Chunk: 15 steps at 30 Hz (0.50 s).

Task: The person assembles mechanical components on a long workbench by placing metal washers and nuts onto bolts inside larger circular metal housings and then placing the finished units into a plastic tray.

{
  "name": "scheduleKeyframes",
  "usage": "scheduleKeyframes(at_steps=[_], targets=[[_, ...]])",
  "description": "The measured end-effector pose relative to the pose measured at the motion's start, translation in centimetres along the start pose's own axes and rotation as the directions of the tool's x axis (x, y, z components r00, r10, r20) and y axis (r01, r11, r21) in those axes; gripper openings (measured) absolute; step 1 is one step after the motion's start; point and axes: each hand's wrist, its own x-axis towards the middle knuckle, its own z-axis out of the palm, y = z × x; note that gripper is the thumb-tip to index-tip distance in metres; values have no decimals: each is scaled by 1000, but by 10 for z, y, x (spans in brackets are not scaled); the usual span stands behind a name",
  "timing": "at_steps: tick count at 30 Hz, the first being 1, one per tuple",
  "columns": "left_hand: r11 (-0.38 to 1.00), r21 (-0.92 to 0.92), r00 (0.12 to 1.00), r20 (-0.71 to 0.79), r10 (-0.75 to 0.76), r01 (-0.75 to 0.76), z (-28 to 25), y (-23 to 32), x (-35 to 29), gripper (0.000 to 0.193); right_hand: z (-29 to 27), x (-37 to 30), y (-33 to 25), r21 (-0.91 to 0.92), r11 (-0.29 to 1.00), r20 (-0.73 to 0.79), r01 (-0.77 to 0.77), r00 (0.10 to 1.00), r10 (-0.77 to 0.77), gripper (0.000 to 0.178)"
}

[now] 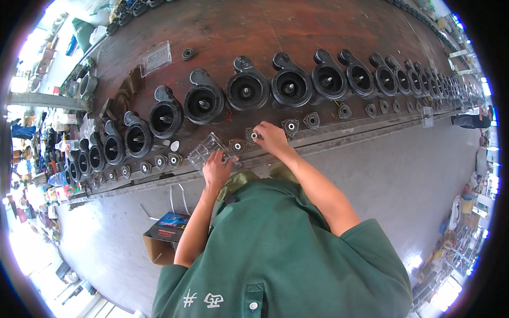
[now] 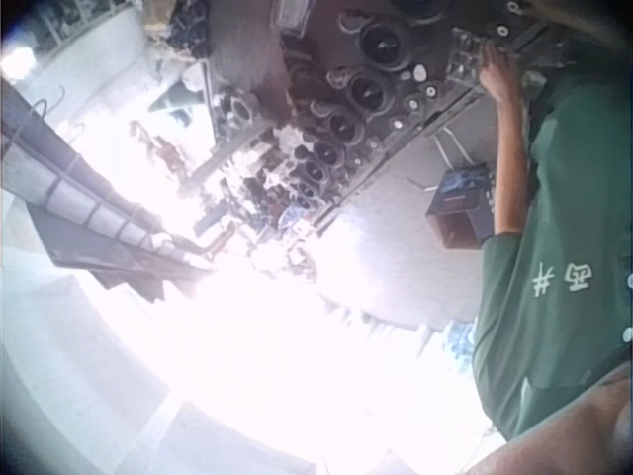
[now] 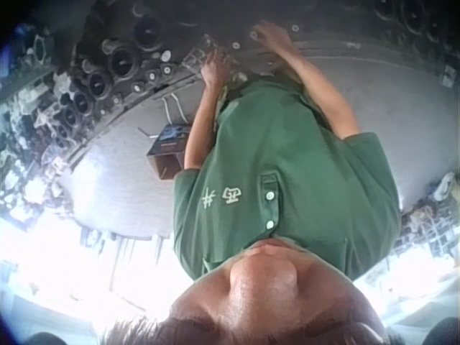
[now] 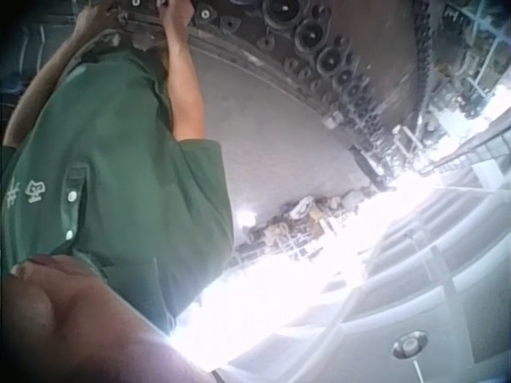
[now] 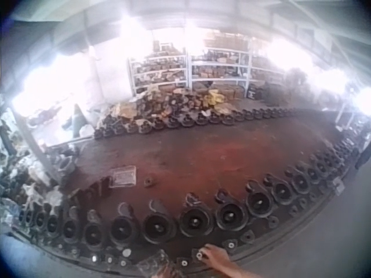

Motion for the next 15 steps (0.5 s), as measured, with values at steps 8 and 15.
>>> scheduleKeyframes(at_steps=[8, 15], targets=[[984, 5, 980, -86, 177, -177, -10, 6, -24, 33, -29, -33, -12, 38, 999, -197, -18, 980, 25, 28], [944, -154, 952, 54, 302, -291, 37, 89, 3, 18, -69, -155, 47, 118, 961, -341, -250, 899, 275, 13]])
